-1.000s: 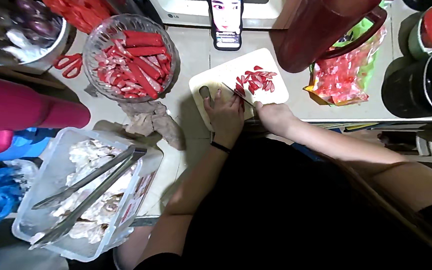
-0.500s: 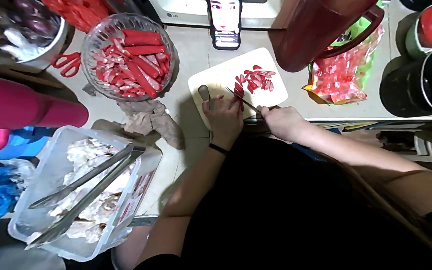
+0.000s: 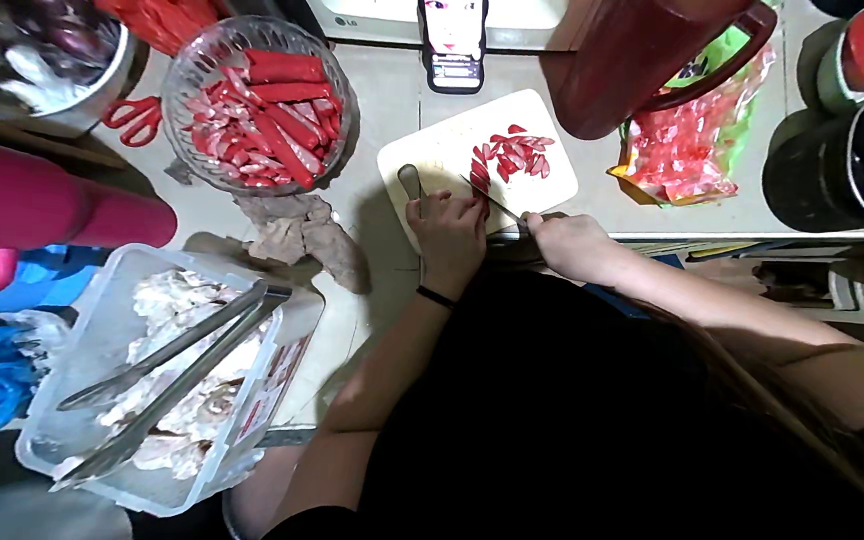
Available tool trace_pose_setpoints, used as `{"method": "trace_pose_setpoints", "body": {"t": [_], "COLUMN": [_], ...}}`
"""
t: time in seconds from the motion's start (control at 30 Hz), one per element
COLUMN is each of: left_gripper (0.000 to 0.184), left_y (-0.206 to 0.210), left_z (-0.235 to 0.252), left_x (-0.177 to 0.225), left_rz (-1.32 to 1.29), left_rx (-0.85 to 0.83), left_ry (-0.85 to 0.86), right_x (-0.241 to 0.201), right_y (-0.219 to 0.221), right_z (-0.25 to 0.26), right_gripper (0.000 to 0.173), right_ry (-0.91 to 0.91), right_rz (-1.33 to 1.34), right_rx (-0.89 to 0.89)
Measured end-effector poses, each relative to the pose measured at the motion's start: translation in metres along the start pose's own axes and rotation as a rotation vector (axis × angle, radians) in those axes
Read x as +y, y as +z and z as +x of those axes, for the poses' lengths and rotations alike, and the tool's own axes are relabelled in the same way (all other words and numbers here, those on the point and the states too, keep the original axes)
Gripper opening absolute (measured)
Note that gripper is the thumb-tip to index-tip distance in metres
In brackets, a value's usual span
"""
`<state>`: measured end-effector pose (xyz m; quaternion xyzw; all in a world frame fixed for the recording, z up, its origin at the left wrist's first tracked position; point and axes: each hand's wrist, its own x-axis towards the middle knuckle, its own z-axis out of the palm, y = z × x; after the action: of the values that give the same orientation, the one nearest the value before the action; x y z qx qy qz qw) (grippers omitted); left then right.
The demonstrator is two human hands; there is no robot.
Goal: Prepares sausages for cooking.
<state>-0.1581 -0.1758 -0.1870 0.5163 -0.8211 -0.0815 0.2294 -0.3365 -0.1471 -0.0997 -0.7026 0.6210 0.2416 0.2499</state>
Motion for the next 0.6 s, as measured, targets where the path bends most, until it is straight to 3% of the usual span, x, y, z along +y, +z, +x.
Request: {"method": "trace_pose_setpoints", "body": {"t": [0.23, 0.37, 0.6], "left_gripper": [0.021, 0.021, 0.019], "left_y": [0.0, 0.0, 0.001], "left_z": [0.0, -0.001, -0.002], "left_x": [0.001, 0.002, 0.0], "left_rz": [0.01, 0.012, 0.008], "left_rx": [0.013, 0.001, 0.032], "left_ry": [0.003, 0.0, 0.009], "right_x": [-0.009, -0.014, -0.003], "right_y": [-0.001, 0.008, 0.007], "right_z": [-0.005, 0.005, 0.004], "right_gripper": [0.035, 0.025, 0.034], "right_ry": [0.019, 0.026, 0.001], "right_rz": [-0.019, 0.009, -0.008], "right_rx": [0.015, 0.05, 0.011]}}
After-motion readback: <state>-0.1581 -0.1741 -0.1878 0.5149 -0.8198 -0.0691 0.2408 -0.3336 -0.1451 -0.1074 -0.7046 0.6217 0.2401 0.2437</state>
